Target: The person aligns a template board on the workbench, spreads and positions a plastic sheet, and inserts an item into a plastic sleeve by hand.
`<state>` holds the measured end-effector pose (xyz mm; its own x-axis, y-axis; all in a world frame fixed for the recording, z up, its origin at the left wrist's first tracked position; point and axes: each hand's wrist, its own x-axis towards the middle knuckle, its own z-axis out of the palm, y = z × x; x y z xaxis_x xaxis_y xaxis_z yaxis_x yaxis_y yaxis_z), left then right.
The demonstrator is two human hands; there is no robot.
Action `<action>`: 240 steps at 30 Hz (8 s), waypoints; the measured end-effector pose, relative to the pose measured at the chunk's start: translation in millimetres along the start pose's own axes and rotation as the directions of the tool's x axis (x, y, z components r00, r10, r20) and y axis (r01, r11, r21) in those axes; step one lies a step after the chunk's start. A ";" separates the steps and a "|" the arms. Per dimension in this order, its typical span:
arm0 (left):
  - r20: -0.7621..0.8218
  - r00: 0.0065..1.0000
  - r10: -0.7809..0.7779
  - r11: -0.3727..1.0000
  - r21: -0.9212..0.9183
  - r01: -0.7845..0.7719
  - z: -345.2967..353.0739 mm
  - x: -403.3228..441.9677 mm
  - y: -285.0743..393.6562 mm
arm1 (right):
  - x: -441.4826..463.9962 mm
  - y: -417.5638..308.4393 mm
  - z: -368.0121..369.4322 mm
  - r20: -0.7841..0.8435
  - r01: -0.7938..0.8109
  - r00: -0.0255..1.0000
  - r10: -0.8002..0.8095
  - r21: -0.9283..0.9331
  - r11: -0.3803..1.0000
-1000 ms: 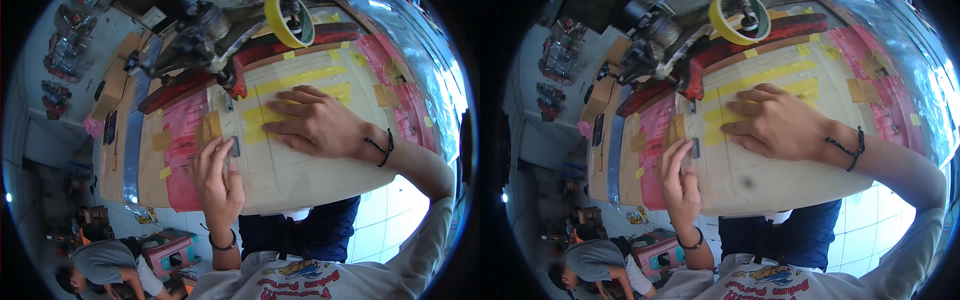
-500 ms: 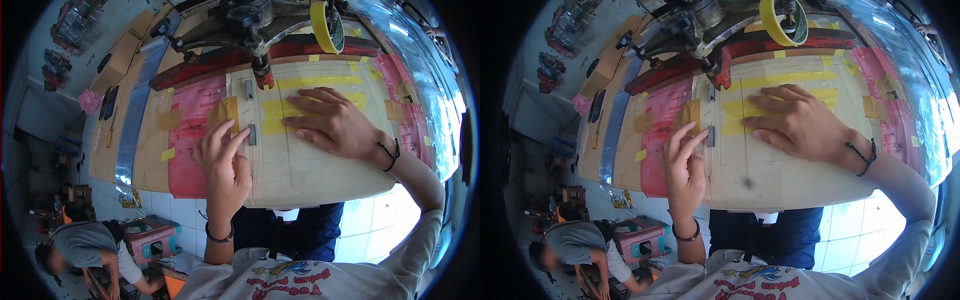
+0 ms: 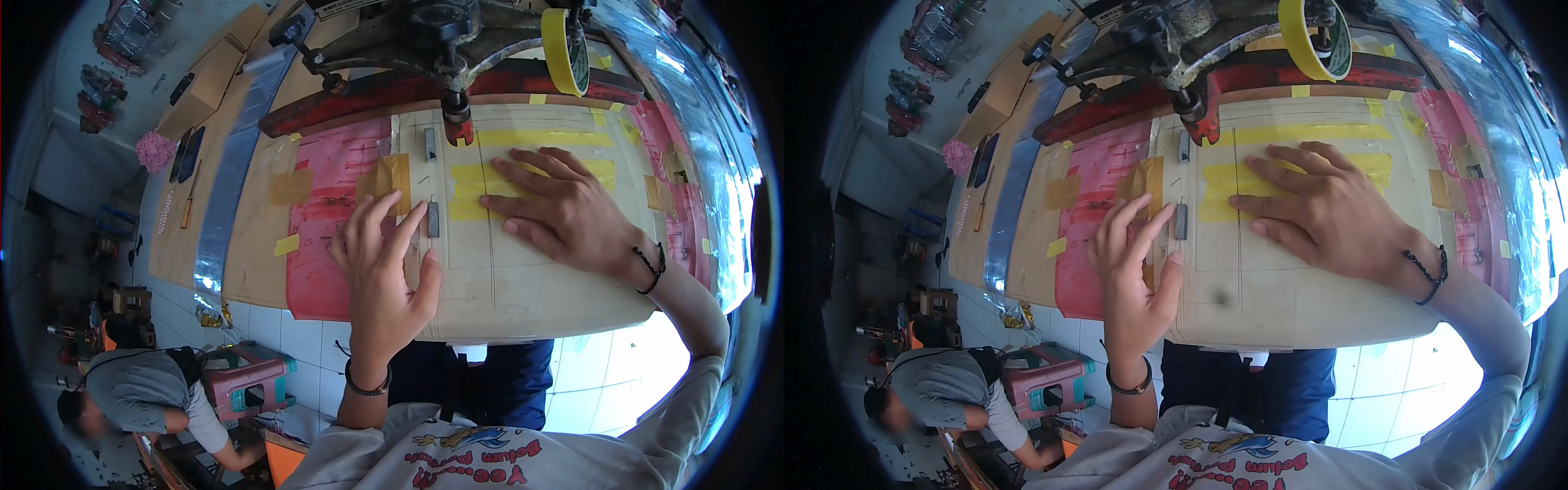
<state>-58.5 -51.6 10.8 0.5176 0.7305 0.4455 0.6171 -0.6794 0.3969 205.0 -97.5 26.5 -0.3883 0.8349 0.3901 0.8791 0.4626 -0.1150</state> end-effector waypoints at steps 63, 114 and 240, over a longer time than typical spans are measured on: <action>0.056 0.997 0.052 0.999 -0.010 -0.052 1.6 5.0 -0.2 | -4.5 -1.5 -2.6 0.048 0.048 0.998 -0.047 -0.021 0.999; 0.035 0.996 0.083 0.996 0.021 -0.083 4.5 5.5 2.9 | -3.7 1.0 -0.7 0.018 0.025 0.999 -0.027 0.085 0.996; 0.137 0.971 0.198 0.980 0.000 -0.200 8.8 5.0 8.6 | -13.6 9.1 34.9 -0.233 -0.089 0.966 0.113 0.111 0.990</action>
<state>-45.3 -53.2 9.4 0.7059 0.5838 0.4011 0.5013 -0.8118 0.2993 208.6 -94.3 -11.7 -0.2115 0.7890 0.5768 0.8740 0.4168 -0.2497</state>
